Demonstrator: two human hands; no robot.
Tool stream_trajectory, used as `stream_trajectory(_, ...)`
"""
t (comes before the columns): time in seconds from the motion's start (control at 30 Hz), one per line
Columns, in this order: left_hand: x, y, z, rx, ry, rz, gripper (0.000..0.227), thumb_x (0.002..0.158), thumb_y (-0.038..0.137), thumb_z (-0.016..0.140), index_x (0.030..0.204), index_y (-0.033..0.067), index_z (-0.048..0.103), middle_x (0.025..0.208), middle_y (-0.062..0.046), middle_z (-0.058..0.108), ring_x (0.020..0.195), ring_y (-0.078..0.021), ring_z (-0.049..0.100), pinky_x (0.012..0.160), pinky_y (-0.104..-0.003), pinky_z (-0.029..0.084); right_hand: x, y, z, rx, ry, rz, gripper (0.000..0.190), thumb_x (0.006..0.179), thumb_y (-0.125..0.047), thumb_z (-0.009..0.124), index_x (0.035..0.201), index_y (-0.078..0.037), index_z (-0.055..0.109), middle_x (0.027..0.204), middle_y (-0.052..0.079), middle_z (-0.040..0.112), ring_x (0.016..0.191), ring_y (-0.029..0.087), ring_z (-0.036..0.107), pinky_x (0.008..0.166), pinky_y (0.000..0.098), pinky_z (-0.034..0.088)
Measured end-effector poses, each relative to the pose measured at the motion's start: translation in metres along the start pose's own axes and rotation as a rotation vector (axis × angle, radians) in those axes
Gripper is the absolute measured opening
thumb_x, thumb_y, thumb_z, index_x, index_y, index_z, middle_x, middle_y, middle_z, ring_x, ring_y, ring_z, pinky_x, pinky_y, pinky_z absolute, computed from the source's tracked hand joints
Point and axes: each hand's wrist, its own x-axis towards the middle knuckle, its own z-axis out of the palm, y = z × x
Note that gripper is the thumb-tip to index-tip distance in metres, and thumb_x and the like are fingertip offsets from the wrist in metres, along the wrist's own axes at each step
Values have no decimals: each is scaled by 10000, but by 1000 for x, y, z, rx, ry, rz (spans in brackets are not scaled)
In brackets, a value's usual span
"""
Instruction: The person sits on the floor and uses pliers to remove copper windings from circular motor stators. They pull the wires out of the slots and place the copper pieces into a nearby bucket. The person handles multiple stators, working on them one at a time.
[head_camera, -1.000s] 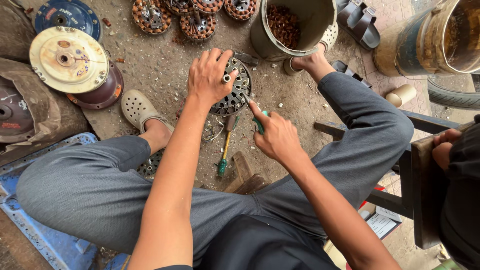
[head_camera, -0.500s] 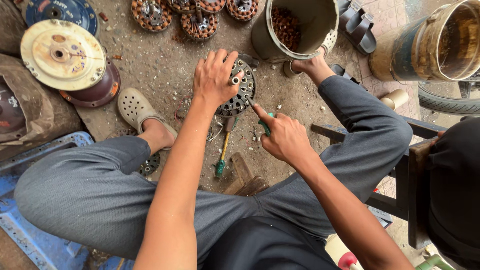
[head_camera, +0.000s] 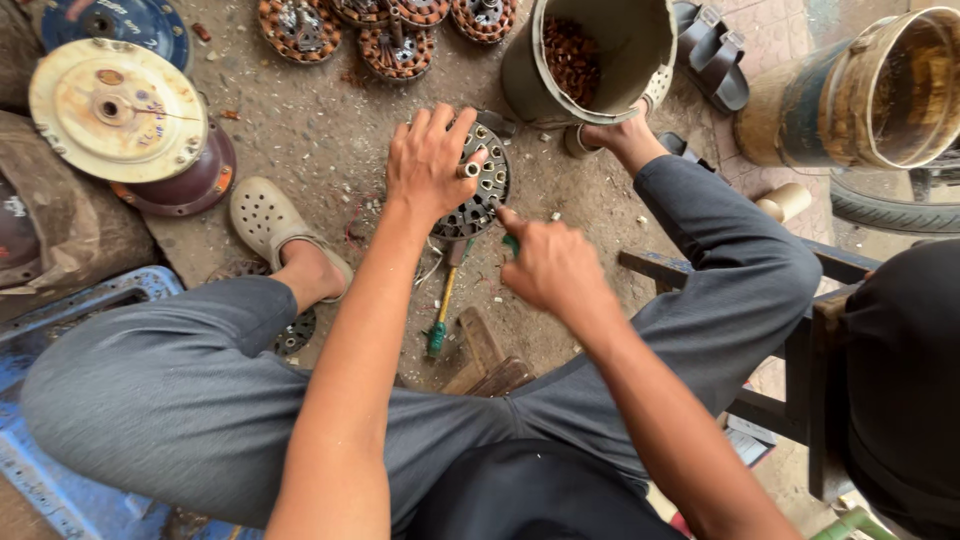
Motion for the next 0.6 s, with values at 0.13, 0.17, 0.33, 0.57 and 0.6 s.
stream_trajectory(0.13, 1, -1, 5, -12, -50, -16, 475, 907, 383, 690, 1282, 96, 643, 1067, -118, 621, 981, -319, 601, 810, -500, 483, 2, 8, 8, 60, 187, -126, 750, 738, -118, 541, 1479, -229, 549, 940, 271, 722, 867, 403, 717, 826, 520, 561)
stream_trajectory(0.17, 0, -2, 5, -5, -45, -8, 494, 898, 386, 690, 1287, 86, 642, 1069, -123, 619, 972, -319, 598, 806, -493, 484, 9, 8, 6, 38, 142, -114, 725, 762, -114, 523, 1478, -228, 547, 928, 257, 725, 837, 379, 730, 797, 506, 580)
stream_trajectory(0.33, -2, -3, 8, -3, 5, 23, 500, 908, 390, 676, 1302, 84, 645, 1080, -111, 617, 986, -310, 598, 814, -483, 485, 15, 16, 6, 36, 181, -166, 726, 730, -139, 571, 1449, -236, 592, 887, 251, 715, 769, 383, 722, 776, 505, 581)
stream_trajectory(0.57, 2, -3, 6, -3, -92, -19, 494, 898, 377, 698, 1288, 80, 639, 1046, -124, 606, 943, -302, 591, 784, -478, 480, 4, 17, 36, 33, 167, -97, 831, 755, -92, 553, 1563, -248, 434, 796, 200, 631, 660, 352, 691, 608, 531, 564)
stream_trajectory(0.6, 3, -3, 5, -2, -97, -21, 489, 907, 368, 697, 1297, 79, 635, 1047, -125, 605, 937, -298, 591, 778, -476, 479, 6, 19, 43, 35, 149, -82, 828, 784, -77, 538, 1581, -258, 409, 804, 183, 618, 655, 335, 691, 586, 534, 565)
